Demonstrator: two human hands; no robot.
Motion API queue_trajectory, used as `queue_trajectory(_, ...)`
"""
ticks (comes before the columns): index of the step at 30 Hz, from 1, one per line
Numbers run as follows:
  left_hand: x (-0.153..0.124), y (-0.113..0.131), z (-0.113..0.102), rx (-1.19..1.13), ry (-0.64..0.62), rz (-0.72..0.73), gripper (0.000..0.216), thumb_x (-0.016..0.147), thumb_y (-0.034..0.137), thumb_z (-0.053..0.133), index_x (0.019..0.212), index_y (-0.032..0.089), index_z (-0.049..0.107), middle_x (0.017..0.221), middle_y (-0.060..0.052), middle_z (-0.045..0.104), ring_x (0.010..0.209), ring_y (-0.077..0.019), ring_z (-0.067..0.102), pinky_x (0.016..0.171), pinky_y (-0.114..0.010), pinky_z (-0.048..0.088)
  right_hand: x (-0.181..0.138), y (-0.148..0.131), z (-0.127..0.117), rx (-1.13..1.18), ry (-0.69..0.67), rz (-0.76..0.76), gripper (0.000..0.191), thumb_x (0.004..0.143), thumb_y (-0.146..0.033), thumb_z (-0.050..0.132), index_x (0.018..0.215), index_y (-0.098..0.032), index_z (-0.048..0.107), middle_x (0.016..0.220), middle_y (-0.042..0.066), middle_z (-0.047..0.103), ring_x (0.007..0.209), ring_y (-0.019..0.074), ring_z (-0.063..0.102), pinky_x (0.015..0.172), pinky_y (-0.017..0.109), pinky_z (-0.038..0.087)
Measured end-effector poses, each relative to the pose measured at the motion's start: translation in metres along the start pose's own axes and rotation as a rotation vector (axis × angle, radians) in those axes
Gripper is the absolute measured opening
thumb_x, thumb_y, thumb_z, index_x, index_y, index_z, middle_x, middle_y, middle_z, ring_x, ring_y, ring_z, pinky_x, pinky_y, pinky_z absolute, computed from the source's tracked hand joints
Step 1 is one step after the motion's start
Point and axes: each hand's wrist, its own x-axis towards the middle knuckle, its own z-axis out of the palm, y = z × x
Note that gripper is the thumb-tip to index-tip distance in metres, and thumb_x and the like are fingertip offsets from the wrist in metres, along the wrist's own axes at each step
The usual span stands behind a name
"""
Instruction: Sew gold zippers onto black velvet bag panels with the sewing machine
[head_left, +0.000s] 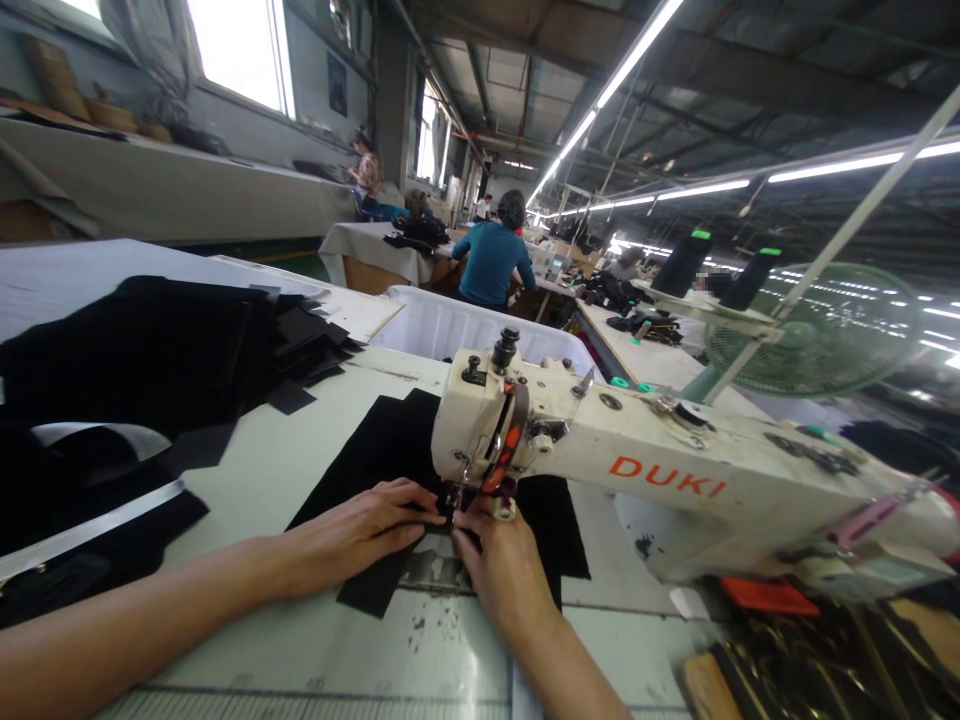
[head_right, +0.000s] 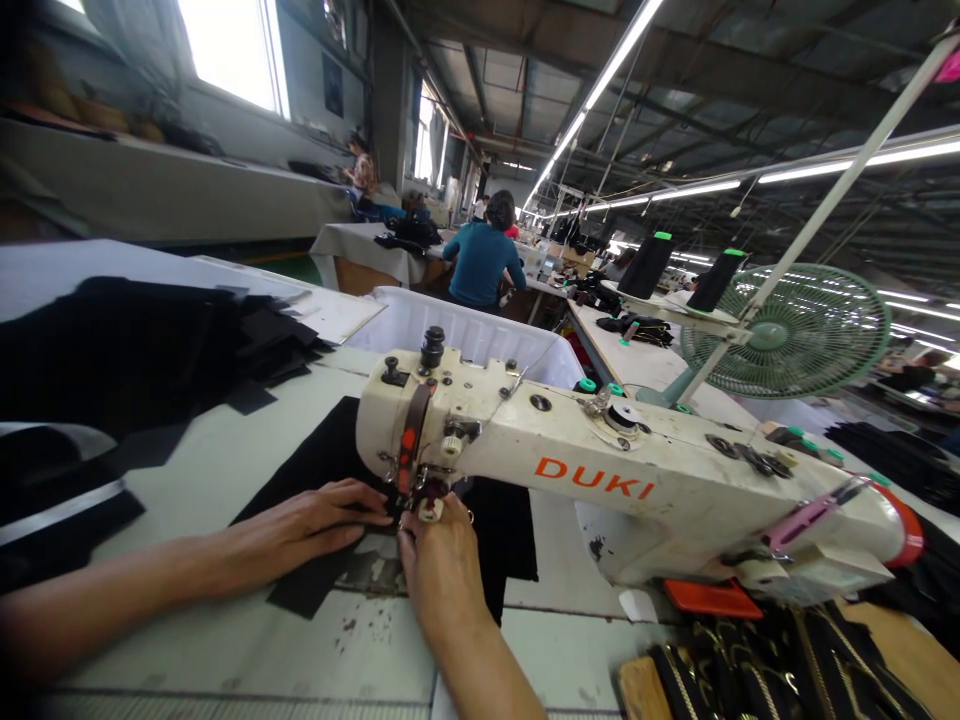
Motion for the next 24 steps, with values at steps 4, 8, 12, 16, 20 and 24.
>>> queue_trajectory(4, -0.001, -0.002, 0.003, 0.117, -0.005, 0.101, 0.034, 0.105, 0.028, 0.045, 0.135, 0.03, 0.06, 0.138, -0.002, 0.056, 0.132, -0.0205, 0.046, 0.114, -0.034, 0.034, 0.0, -0.002, 0.0, -0.013, -0.008, 0.011, 0.016, 0.083, -0.011, 0.071, 0.088, -0.025, 0.077, 0.095, 0.003, 0.072, 0.097, 0.0246, 0.064, 0.086, 0.035, 0.052)
queue_trajectory(8, -0.001, 0.007, 0.005, 0.281, 0.009, 0.216, 0.045, 0.096, 0.019, 0.055, 0.141, 0.023, 0.053, 0.137, -0.006, 0.058, 0.128, -0.0244, 0.049, 0.113, -0.039, 0.034, -0.002, -0.003, -0.001, -0.019, -0.003, 0.042, 0.015, 0.084, -0.012, 0.07, 0.09, -0.024, 0.075, 0.097, 0.004, 0.072, 0.097, 0.0243, 0.064, 0.09, 0.036, 0.05)
queue_trajectory(12, 0.001, 0.019, 0.003, 0.363, -0.017, 0.24, 0.045, 0.095, 0.029, 0.06, 0.138, 0.017, 0.053, 0.131, -0.01, 0.062, 0.121, -0.0279, 0.054, 0.108, -0.042, 0.036, -0.005, -0.007, -0.004, -0.092, 0.021, 0.16, 0.027, 0.082, -0.016, 0.07, 0.109, -0.019, 0.07, 0.114, 0.012, 0.067, 0.108, 0.0302, 0.059, 0.095, 0.044, 0.047)
queue_trajectory(16, 0.002, 0.02, 0.005, 0.387, -0.005, 0.252, 0.042, 0.099, 0.036, 0.057, 0.136, 0.017, 0.054, 0.124, -0.01, 0.065, 0.119, -0.028, 0.056, 0.107, -0.041, 0.035, -0.003, -0.012, -0.006, -0.255, -0.08, 0.221, 0.03, 0.083, -0.026, 0.066, 0.112, -0.016, 0.068, 0.119, 0.017, 0.064, 0.111, 0.0345, 0.055, 0.093, 0.046, 0.046)
queue_trajectory(20, 0.002, 0.017, 0.007, 0.423, 0.0, 0.277, 0.042, 0.099, 0.037, 0.056, 0.136, 0.017, 0.053, 0.123, -0.011, 0.064, 0.12, -0.0287, 0.054, 0.107, -0.04, 0.033, 0.004, -0.014, -0.004, -0.344, -0.096, 0.209, 0.031, 0.086, -0.023, 0.06, 0.115, -0.015, 0.066, 0.122, 0.018, 0.063, 0.115, 0.0358, 0.053, 0.093, 0.048, 0.043)
queue_trajectory(24, 0.002, 0.015, 0.005, 0.448, -0.022, 0.295, 0.044, 0.101, 0.039, 0.053, 0.139, 0.017, 0.051, 0.125, -0.012, 0.063, 0.121, -0.0286, 0.053, 0.107, -0.041, 0.033, 0.013, -0.011, -0.001, -0.38, -0.093, 0.227, 0.031, 0.086, -0.018, 0.059, 0.115, -0.017, 0.066, 0.114, 0.017, 0.066, 0.11, 0.0344, 0.058, 0.087, 0.046, 0.043)
